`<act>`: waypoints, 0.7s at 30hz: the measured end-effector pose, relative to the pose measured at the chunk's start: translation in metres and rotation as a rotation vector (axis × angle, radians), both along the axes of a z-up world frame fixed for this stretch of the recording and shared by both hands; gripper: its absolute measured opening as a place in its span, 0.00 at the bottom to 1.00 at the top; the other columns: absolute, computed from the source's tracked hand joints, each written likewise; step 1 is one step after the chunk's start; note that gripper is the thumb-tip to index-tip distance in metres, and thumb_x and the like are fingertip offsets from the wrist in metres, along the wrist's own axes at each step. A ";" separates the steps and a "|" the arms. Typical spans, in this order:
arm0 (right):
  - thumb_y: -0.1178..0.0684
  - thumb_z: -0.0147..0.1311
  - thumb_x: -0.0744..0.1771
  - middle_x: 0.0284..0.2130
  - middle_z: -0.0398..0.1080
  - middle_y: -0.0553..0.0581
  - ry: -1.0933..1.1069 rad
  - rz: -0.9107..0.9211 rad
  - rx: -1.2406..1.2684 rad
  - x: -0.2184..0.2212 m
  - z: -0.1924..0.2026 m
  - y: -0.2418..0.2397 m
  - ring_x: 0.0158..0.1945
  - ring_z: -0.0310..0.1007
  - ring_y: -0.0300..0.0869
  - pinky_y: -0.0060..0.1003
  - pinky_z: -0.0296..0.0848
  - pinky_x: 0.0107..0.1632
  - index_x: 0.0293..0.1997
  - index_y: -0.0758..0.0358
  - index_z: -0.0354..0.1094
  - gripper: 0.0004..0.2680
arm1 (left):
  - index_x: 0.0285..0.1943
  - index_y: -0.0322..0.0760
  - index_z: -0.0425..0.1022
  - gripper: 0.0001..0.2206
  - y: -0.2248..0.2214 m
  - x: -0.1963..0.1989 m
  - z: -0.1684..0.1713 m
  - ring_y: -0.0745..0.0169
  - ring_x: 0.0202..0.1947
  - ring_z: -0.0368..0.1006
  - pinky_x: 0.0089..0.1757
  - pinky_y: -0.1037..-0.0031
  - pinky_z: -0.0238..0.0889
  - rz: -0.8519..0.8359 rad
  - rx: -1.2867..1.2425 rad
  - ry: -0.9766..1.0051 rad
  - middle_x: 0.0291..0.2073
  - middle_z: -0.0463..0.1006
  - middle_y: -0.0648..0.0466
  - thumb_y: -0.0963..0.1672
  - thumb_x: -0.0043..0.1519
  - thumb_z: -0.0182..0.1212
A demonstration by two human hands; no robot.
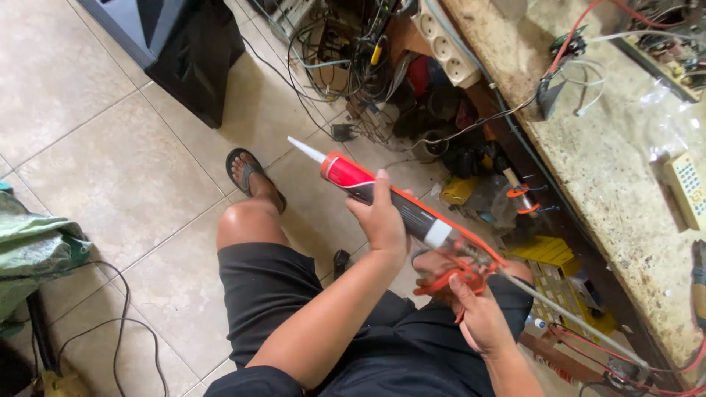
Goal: Repairing and assembling a caulking gun using pliers and a screwdriver on a workbench.
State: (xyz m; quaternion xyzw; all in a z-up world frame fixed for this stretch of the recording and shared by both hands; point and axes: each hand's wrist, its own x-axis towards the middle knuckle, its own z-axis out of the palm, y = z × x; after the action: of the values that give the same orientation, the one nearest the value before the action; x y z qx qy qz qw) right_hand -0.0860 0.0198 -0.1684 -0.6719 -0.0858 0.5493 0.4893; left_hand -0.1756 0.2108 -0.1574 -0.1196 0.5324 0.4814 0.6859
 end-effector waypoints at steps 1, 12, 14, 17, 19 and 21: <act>0.51 0.44 0.70 0.47 0.78 0.79 -0.002 0.002 0.022 -0.001 -0.003 -0.008 0.53 0.79 0.64 0.58 0.76 0.60 0.54 0.82 0.71 0.17 | 0.52 0.40 0.53 0.18 -0.006 0.002 0.015 0.51 0.23 0.73 0.26 0.59 0.71 0.002 0.022 -0.002 0.36 0.70 0.42 0.45 0.62 0.62; 0.42 0.40 0.74 0.28 0.72 0.69 0.152 -0.212 0.582 0.053 -0.044 -0.097 0.41 0.75 0.66 0.61 0.71 0.48 0.39 0.70 0.69 0.19 | 0.56 0.42 0.54 0.26 -0.099 0.059 0.107 0.56 0.38 0.79 0.49 0.64 0.76 -0.191 0.669 -0.091 0.40 0.76 0.48 0.39 0.56 0.69; 0.41 0.41 0.74 0.29 0.73 0.70 0.145 -0.311 0.563 0.059 -0.049 -0.113 0.42 0.76 0.66 0.60 0.72 0.49 0.39 0.71 0.69 0.19 | 0.54 0.39 0.59 0.24 -0.110 0.069 0.111 0.55 0.36 0.80 0.45 0.62 0.77 -0.245 0.727 -0.109 0.38 0.79 0.47 0.39 0.55 0.71; 0.42 0.43 0.73 0.37 0.74 0.75 0.159 -0.439 0.529 0.070 -0.068 -0.140 0.47 0.77 0.67 0.57 0.75 0.49 0.46 0.75 0.68 0.18 | 0.51 0.37 0.63 0.21 -0.123 0.086 0.116 0.54 0.32 0.79 0.42 0.60 0.77 -0.313 0.784 -0.181 0.34 0.79 0.46 0.37 0.54 0.70; 0.43 0.44 0.72 0.45 0.74 0.78 0.176 -0.475 0.528 0.070 -0.076 -0.154 0.52 0.77 0.67 0.55 0.77 0.49 0.52 0.77 0.67 0.19 | 0.50 0.37 0.62 0.20 -0.130 0.098 0.117 0.54 0.31 0.77 0.42 0.60 0.75 -0.337 0.791 -0.238 0.32 0.76 0.46 0.36 0.54 0.69; 0.54 0.42 0.72 0.43 0.74 0.76 0.102 -0.659 0.645 0.064 -0.075 -0.158 0.57 0.73 0.74 0.76 0.68 0.60 0.51 0.77 0.65 0.12 | 0.51 0.36 0.62 0.21 -0.133 0.111 0.115 0.53 0.28 0.76 0.38 0.60 0.74 -0.366 0.660 -0.225 0.31 0.76 0.44 0.35 0.52 0.67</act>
State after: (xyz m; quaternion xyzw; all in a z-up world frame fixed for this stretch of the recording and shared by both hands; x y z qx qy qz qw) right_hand -0.0220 -0.1381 -0.2434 -0.4491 -0.0100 0.3420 0.8254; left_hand -0.0642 0.0782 -0.0422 0.1521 0.2832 0.4805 0.8160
